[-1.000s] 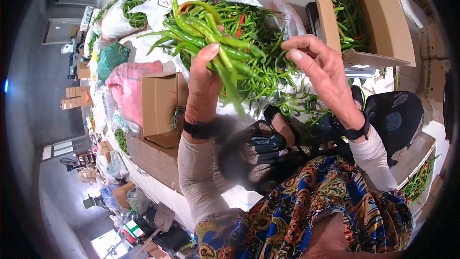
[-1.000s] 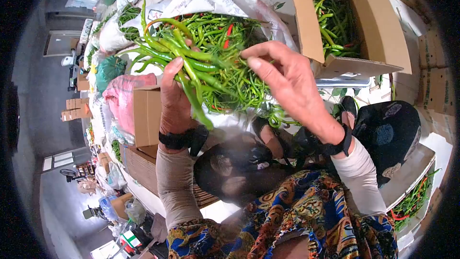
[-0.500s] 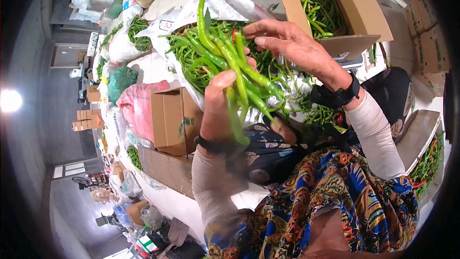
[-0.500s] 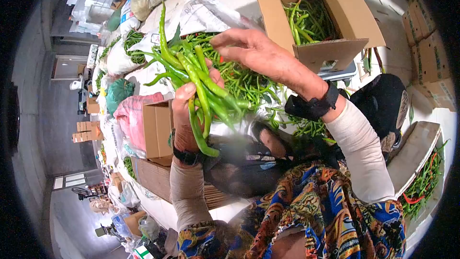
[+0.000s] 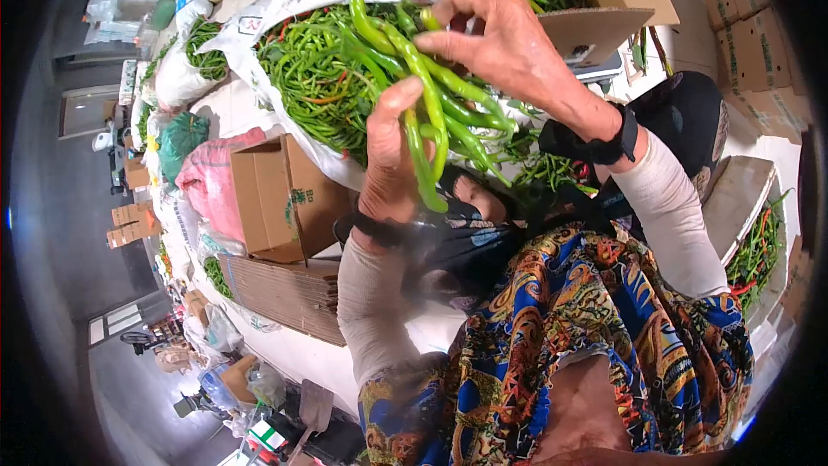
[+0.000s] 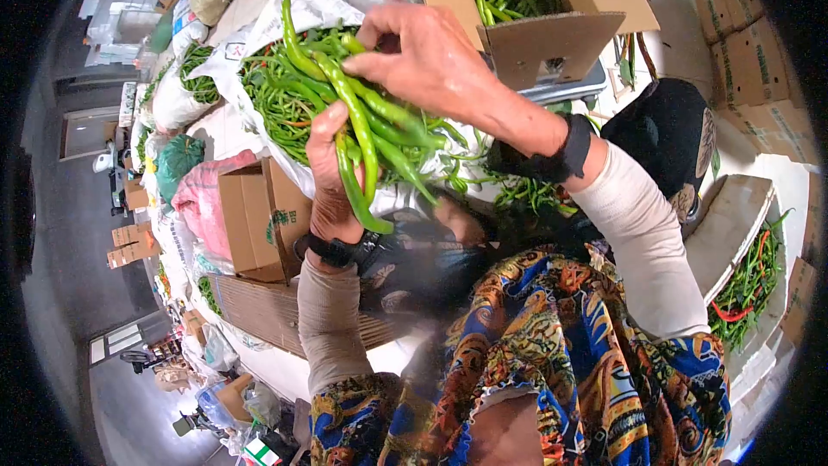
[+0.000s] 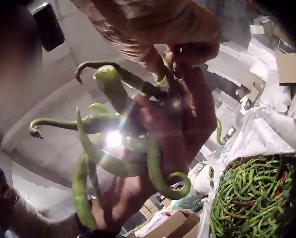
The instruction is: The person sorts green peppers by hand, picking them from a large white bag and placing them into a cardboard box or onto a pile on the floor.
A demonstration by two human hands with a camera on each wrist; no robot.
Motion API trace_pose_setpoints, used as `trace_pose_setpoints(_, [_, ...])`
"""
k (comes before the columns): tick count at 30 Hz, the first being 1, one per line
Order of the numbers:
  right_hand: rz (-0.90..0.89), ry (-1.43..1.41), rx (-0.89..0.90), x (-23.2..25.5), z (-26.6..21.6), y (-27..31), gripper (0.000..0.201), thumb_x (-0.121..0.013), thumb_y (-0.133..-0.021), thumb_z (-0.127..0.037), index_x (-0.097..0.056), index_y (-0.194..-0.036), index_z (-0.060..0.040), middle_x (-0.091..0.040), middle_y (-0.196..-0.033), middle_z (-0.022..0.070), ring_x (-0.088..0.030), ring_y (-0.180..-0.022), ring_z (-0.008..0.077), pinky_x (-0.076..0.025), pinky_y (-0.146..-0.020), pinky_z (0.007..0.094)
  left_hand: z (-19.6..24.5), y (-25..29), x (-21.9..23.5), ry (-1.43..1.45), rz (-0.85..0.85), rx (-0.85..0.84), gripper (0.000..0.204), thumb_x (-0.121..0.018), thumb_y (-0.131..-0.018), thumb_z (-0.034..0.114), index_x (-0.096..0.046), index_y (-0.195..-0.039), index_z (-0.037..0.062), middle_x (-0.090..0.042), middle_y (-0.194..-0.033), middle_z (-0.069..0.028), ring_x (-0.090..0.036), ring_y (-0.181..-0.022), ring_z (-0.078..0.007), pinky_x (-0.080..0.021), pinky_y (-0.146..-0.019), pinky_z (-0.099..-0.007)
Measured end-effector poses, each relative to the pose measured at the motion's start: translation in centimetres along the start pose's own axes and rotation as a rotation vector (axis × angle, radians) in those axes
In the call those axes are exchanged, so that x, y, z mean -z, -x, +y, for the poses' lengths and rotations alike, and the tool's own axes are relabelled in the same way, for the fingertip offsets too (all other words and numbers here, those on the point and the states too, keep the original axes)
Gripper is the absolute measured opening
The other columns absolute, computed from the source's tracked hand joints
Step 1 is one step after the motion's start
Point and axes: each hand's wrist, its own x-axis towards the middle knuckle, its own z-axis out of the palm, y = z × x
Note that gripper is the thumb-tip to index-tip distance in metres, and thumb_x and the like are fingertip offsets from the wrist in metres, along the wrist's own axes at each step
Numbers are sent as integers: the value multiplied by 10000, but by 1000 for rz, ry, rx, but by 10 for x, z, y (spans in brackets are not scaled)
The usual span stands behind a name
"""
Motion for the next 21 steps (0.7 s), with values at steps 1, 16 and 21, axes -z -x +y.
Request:
trace_pose_setpoints(1, [-28,-101,-100,0,1,-2,272,-700,-802,-220,-586,-783,27,-595,-653,82,-558,-593,98,-455,-538,281,-1,-1,0,19,-2,-6,479,-565,-838,228,-463,-1230,-29,-607,-1053,-172,-639,-892,-274,-542,-821,-389])
trace_pose_setpoints(16, [-501,-180,-264,54,4,24,357,-618,-898,-377,-656,-867,-23,-533,-695,-45,-450,-673,55,-364,-581,248,6,-6,14,-14,-113,-84,544,-585,-833,223,-410,-1310,26,-567,-1102,-138,-593,-978,-248,-519,-870,-404])
trace_pose_setpoints(21, [-523,-219,-332,35,-9,25,335,-701,-835,-342,-639,-755,-22,-533,-661,-32,-457,-647,62,-371,-566,257,3,-4,5,-95,-66,-73,517,-600,-811,157,-439,-1275,-1,-578,-1072,-135,-593,-969,-223,-506,-874,-346])
